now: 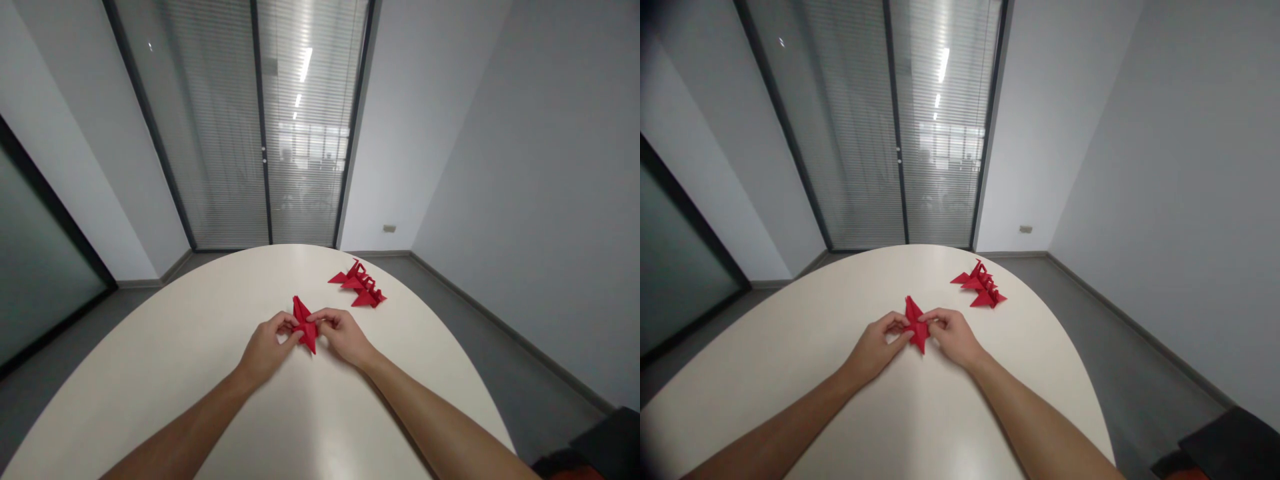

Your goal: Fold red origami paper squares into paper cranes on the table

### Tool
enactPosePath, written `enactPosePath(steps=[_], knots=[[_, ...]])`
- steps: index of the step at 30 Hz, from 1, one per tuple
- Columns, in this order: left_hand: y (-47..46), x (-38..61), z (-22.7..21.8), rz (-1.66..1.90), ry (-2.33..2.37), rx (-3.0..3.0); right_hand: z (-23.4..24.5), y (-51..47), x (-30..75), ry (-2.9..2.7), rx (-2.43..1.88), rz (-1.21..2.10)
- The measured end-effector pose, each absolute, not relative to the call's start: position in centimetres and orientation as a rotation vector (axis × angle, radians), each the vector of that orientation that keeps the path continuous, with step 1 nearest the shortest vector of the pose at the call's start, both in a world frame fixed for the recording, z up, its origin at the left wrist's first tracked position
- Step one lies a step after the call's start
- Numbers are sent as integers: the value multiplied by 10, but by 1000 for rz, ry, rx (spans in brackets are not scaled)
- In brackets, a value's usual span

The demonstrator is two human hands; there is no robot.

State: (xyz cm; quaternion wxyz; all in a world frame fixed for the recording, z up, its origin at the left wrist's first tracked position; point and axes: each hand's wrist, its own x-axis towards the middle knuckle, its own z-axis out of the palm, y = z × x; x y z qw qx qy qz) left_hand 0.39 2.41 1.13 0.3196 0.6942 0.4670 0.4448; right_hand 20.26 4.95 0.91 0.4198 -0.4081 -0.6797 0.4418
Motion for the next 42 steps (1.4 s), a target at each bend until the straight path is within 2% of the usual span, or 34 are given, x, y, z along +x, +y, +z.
enactPosePath(steps=[10, 29, 42], knots=[[28, 3, 6, 1276, 1172, 1748, 15, 45, 199, -1570, -863, 1248], [25, 1, 14, 1305, 1281, 2024, 22, 43, 202, -1849, -957, 822], [23, 2, 18, 1257, 1237, 2028, 26, 39, 200, -1886, -937, 822]])
